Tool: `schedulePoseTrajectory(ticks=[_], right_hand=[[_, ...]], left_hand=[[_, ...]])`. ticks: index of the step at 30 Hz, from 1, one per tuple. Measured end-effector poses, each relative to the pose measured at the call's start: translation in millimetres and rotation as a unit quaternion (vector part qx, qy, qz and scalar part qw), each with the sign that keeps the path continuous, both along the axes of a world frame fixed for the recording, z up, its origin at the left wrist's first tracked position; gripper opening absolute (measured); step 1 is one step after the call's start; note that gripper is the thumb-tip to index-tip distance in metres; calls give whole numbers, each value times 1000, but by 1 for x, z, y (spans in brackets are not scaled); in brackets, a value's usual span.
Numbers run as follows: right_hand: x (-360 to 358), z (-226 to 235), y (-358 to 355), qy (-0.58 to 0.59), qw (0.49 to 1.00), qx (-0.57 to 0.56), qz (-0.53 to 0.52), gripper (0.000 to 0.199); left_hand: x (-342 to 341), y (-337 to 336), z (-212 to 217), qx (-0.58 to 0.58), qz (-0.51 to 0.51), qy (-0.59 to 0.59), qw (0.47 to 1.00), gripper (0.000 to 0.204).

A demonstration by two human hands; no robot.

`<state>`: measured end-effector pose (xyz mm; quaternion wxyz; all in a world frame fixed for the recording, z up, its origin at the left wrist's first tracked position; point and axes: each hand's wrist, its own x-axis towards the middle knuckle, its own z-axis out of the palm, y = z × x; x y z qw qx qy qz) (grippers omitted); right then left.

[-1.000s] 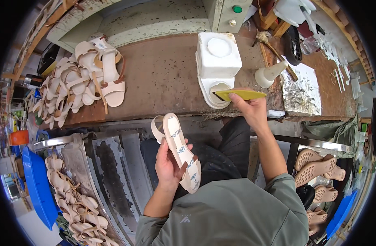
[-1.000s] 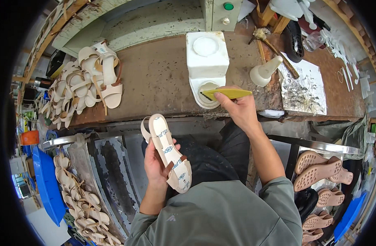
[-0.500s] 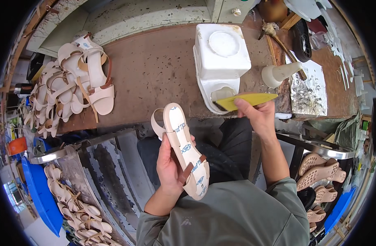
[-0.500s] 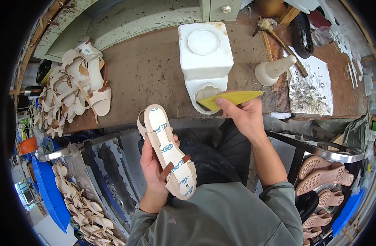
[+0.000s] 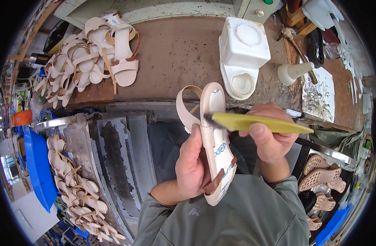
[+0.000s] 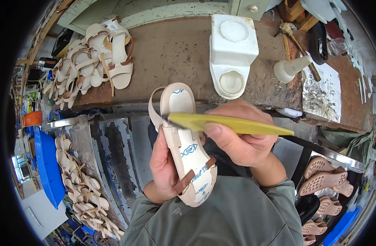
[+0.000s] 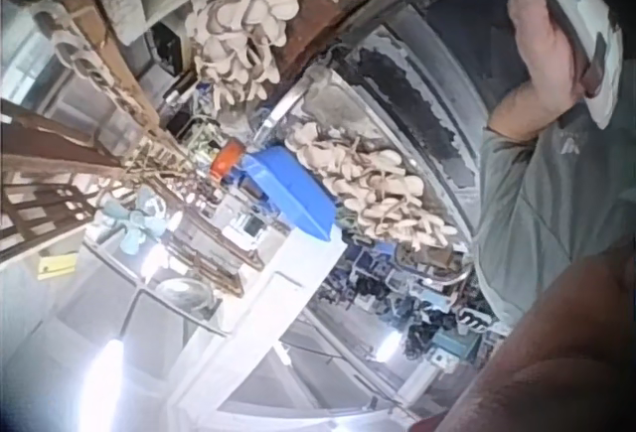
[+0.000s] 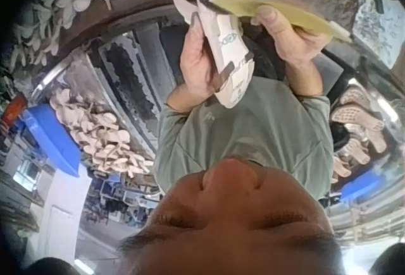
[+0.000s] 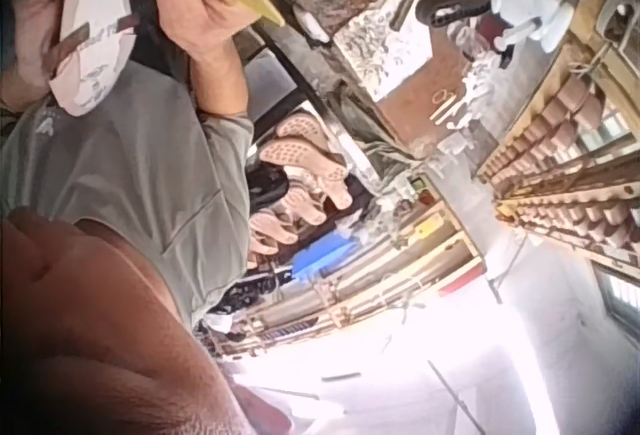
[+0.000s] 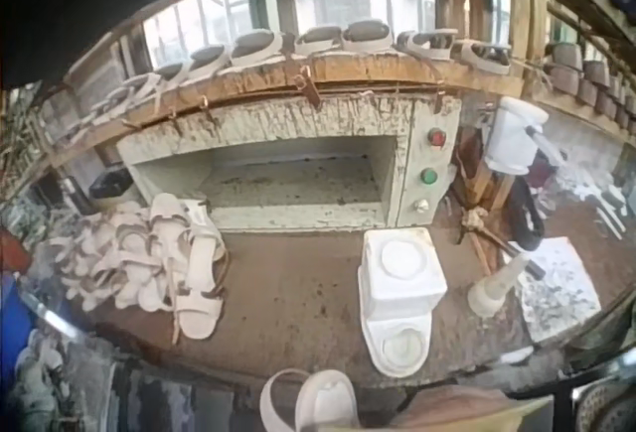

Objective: The person applies glue to the straps and soles of multiple beige sandals using a brush. They repeatedly dip the brush into a white container, apply glue to specific areas of each sandal, and place the finished sandals onto a nearby rack.

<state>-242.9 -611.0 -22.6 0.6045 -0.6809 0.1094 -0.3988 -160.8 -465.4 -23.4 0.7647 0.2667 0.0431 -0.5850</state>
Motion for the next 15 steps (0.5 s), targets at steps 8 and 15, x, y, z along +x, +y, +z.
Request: schedulePoseTrajectory(ticks=[8,15], right_hand=[[-13,8,13,-93,988,-105,58,16],[-34,15,22,-83,984,-142,72,15]], left_hand=[[-16,17,17,5,3,-51,999,53],[-29,30,25,3,-16,-70,997,53]])
